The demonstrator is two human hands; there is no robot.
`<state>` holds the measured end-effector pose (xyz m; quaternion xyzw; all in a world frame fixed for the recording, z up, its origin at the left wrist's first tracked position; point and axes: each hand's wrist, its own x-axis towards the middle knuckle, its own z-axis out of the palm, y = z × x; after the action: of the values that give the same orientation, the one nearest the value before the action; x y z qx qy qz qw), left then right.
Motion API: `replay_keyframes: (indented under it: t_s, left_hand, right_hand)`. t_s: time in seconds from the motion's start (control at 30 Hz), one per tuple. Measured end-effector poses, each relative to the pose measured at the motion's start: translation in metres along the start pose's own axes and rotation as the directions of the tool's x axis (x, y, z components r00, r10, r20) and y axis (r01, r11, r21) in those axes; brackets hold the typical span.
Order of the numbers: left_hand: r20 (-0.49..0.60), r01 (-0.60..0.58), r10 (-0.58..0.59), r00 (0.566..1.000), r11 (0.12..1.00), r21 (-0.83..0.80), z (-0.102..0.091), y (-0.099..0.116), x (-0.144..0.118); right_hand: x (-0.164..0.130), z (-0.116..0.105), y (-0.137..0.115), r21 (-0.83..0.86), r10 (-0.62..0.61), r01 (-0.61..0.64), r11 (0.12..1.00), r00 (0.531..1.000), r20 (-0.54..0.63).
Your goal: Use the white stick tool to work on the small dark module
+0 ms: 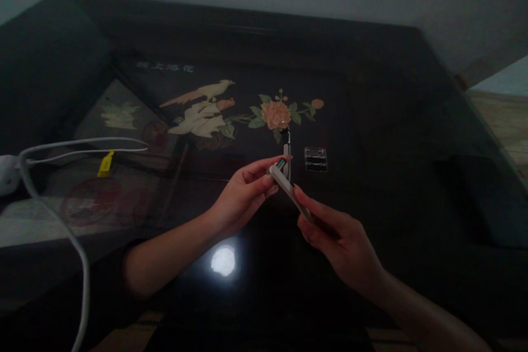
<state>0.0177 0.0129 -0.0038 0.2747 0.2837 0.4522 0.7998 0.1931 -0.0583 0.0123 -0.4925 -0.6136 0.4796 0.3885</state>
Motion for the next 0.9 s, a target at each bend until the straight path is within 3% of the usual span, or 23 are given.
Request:
replay_keyframes:
  t_s: [0.2,0.5,0.9]
  left_hand:
    - [0.002,0.006,-0.006,1.0,1.0,-0.004,0.0,0.0,0.0]
    - [-0.032,0.034,-0.034,0.999,0.999,-0.023,0.003,0.001,0.0]
    - [-0.007,0.021,-0.021,1.0,0.999,-0.032,0.002,0.001,0.0]
  right_hand:
    - [0.004,-0.003,0.001,-0.033,-0.005,0.005,0.999,1.0,-0.017]
    - [0.01,-0.009,0.008,-0.084,0.077,-0.086,0.993,0.992,-0.104]
    - [0.006,-0.004,0.004,-0.046,0.0,-0.001,0.999,0.999,-0.035]
